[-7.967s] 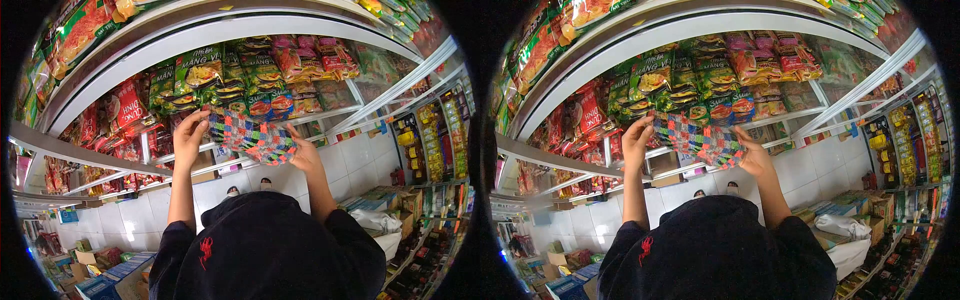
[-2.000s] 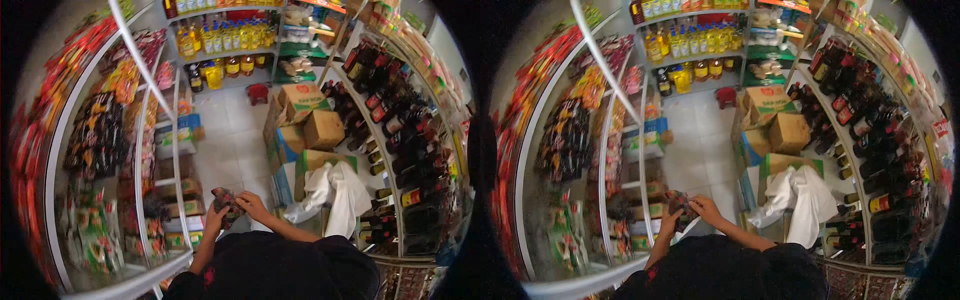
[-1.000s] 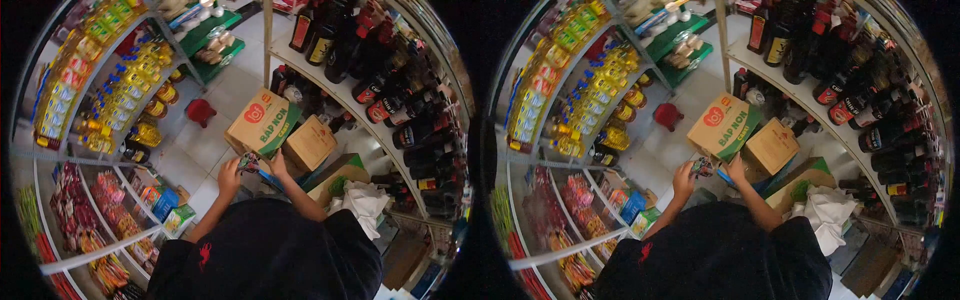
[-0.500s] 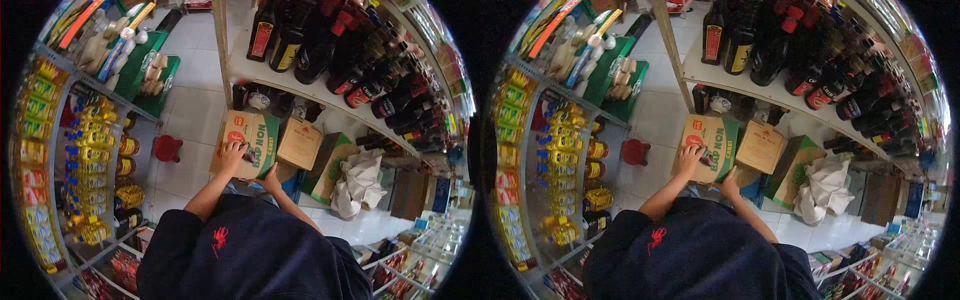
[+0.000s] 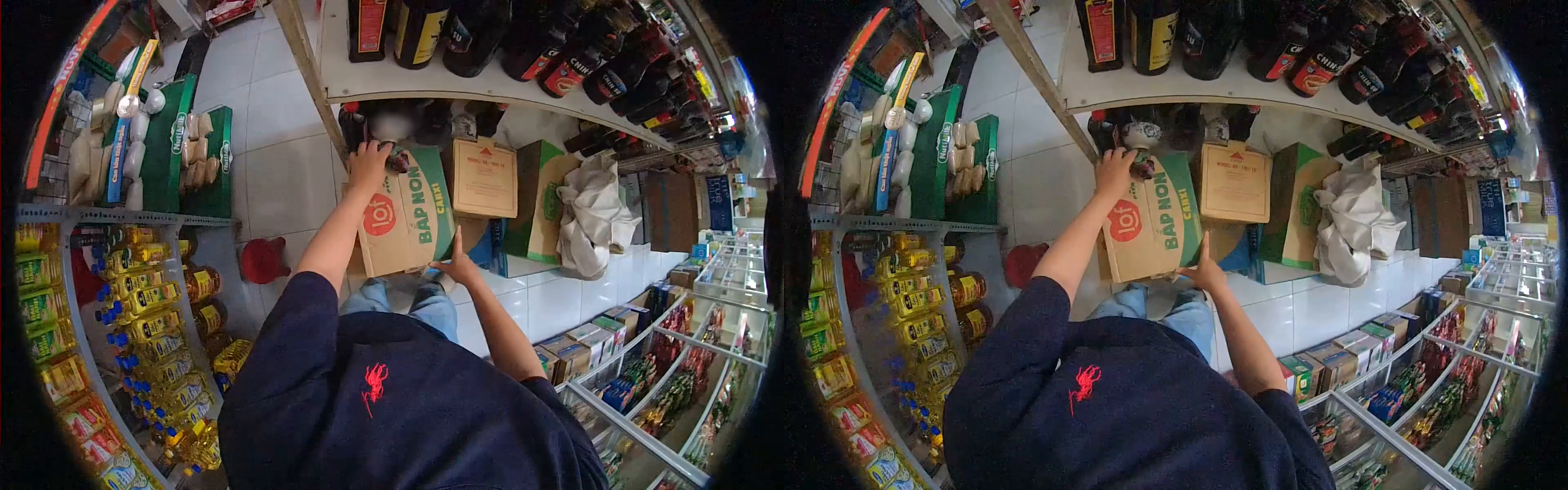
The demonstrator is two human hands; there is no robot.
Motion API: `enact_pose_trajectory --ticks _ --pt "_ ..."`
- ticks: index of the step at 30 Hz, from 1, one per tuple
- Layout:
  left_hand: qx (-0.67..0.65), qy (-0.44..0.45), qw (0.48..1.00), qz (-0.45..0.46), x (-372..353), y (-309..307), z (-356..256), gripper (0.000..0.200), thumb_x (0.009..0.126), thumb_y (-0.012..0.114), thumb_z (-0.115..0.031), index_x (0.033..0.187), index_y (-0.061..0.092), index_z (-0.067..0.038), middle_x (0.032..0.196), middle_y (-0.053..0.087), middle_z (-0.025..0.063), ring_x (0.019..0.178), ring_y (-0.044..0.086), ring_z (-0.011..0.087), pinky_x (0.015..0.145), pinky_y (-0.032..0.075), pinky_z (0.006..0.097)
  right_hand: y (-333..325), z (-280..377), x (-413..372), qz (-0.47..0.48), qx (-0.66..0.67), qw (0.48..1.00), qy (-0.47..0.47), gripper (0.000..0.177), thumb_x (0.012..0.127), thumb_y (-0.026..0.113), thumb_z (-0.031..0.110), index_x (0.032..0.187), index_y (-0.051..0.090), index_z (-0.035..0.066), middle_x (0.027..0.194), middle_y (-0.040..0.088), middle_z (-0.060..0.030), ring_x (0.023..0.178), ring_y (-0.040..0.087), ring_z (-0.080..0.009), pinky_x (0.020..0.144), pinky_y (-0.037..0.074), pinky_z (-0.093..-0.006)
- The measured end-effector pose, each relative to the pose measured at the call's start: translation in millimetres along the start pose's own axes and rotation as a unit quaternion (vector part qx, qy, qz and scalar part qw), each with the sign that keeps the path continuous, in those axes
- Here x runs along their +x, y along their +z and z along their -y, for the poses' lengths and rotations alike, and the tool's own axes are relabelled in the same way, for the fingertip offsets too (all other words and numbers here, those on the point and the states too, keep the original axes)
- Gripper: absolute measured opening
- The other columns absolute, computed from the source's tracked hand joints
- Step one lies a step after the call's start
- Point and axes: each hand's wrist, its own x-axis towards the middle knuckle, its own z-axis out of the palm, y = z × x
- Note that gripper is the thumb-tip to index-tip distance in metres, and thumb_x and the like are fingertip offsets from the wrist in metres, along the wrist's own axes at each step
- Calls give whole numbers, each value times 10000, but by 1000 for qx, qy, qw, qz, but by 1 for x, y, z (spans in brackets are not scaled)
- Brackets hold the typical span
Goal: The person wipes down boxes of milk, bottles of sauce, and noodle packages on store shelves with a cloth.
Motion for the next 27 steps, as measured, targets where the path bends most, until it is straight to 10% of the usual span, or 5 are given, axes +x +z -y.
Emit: enact_pose_trajectory --ticks 20,23,27 --pt "-106 38 987 112 -171 -51 -60 373 673 584 -65 1040 556 -128 1020 494 114 965 468 316 793 423 420 -3 20 -12 -47 97 994 11 1109 577 776 291 1365 21 94 1222 405 -283 1114 429 -393 910 374 -396" --pt "-127 25 982 139 -183 -58 -75 354 694 564 -82 1045 556 -131 991 500 118 936 481 322 762 429 432 4 54 -35 -291 -103 947 -93 762 606 715 188 1257 336 70 1199 386 -222 1094 382 -374 898 352 -425" --pt "-214 -41 959 180 -167 -46 -87 345 713 557 -150 1051 540 -79 955 521 172 881 510 373 756 432 446 13 103 -73 -239 -61 950 -190 622 643 682 203 1187 417 58 1177 406 -191 1076 393 -370 891 350 -421"
